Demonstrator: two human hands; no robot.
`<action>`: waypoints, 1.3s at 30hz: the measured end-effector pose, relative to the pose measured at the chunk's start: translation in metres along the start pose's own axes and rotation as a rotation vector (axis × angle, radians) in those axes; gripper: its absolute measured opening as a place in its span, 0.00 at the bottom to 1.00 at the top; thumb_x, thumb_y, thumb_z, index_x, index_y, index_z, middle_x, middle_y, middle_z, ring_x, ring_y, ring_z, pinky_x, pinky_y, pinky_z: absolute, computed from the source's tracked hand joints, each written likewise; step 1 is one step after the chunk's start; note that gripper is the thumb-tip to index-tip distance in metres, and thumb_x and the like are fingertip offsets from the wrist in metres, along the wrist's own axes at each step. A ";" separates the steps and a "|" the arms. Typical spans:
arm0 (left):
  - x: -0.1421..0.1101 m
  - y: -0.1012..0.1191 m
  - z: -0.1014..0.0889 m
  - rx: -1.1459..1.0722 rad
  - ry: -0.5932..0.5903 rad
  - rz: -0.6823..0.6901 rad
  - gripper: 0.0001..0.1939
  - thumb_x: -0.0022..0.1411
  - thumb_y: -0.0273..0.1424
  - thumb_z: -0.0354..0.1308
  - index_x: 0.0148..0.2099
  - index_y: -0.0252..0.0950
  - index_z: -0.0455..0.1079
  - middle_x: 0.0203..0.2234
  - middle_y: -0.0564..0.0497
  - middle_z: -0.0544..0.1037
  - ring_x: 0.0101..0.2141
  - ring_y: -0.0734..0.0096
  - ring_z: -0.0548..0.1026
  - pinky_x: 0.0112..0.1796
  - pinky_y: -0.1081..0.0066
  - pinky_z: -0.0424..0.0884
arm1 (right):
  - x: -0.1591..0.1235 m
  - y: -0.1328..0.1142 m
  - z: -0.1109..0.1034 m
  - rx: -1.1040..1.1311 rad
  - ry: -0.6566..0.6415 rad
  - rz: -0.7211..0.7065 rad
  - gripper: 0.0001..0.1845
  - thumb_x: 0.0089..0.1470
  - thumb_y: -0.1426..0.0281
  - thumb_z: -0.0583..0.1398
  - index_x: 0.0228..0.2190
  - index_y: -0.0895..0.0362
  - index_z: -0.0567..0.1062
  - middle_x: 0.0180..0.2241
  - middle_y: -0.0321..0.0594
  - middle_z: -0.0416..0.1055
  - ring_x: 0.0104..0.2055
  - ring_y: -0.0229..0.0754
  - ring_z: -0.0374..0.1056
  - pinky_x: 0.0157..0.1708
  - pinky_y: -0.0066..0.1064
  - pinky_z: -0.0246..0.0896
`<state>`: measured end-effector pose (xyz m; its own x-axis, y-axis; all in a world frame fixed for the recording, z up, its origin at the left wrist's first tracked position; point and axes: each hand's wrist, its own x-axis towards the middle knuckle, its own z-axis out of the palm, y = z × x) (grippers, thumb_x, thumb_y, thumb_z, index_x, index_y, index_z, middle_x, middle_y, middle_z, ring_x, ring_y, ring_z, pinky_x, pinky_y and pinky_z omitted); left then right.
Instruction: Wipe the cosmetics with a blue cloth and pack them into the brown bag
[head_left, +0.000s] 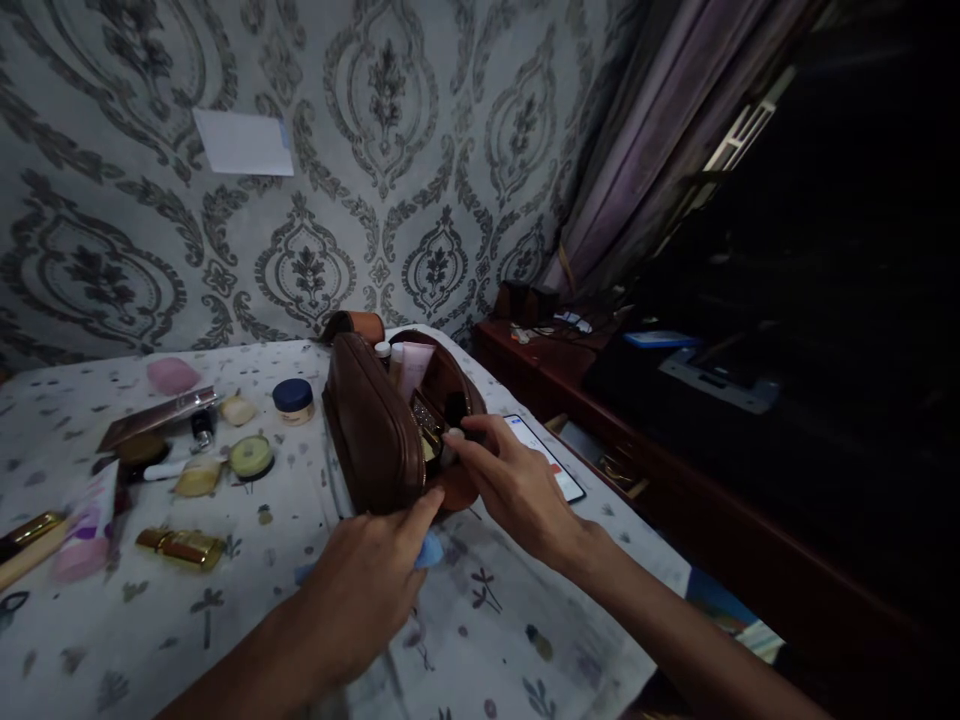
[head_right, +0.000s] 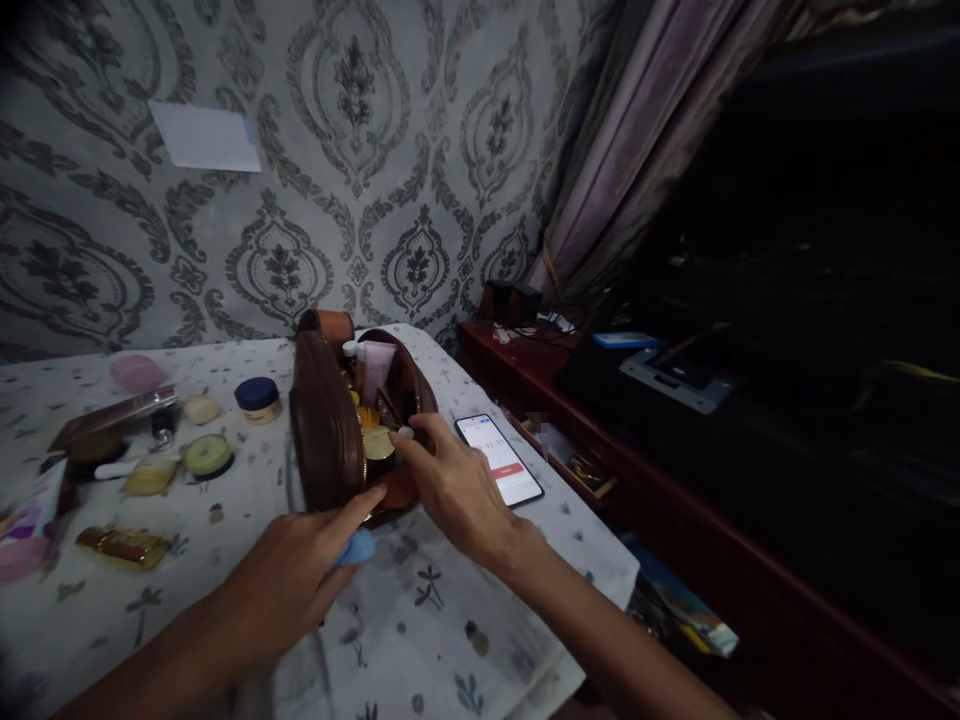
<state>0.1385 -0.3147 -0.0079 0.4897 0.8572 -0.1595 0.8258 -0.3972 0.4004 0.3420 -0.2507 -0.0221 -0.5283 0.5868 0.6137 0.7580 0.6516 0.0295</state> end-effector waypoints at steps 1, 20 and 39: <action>-0.001 -0.001 0.001 -0.004 0.012 0.010 0.36 0.62 0.23 0.51 0.71 0.35 0.48 0.50 0.39 0.78 0.47 0.50 0.78 0.46 0.53 0.74 | -0.002 -0.001 -0.001 0.014 0.018 0.002 0.16 0.63 0.76 0.52 0.48 0.54 0.73 0.48 0.48 0.69 0.32 0.36 0.68 0.23 0.25 0.61; -0.098 -0.118 0.021 0.217 0.661 -0.026 0.20 0.63 0.23 0.48 0.56 0.36 0.65 0.45 0.44 0.74 0.47 0.58 0.73 0.44 0.62 0.73 | -0.025 -0.110 0.034 0.620 -0.098 -0.159 0.15 0.62 0.77 0.52 0.46 0.57 0.73 0.41 0.46 0.72 0.38 0.41 0.73 0.35 0.31 0.71; -0.110 -0.188 0.032 -0.232 0.972 -0.261 0.18 0.57 0.26 0.51 0.50 0.38 0.69 0.43 0.48 0.76 0.45 0.60 0.73 0.50 0.60 0.69 | 0.049 -0.214 0.111 0.683 -0.495 0.157 0.10 0.57 0.71 0.61 0.43 0.56 0.75 0.42 0.41 0.70 0.42 0.43 0.69 0.42 0.32 0.60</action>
<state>-0.0619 -0.3448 -0.0941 -0.2197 0.8435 0.4901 0.7494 -0.1757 0.6383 0.1115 -0.3079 -0.0857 -0.6628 0.7334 0.1512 0.5241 0.5985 -0.6059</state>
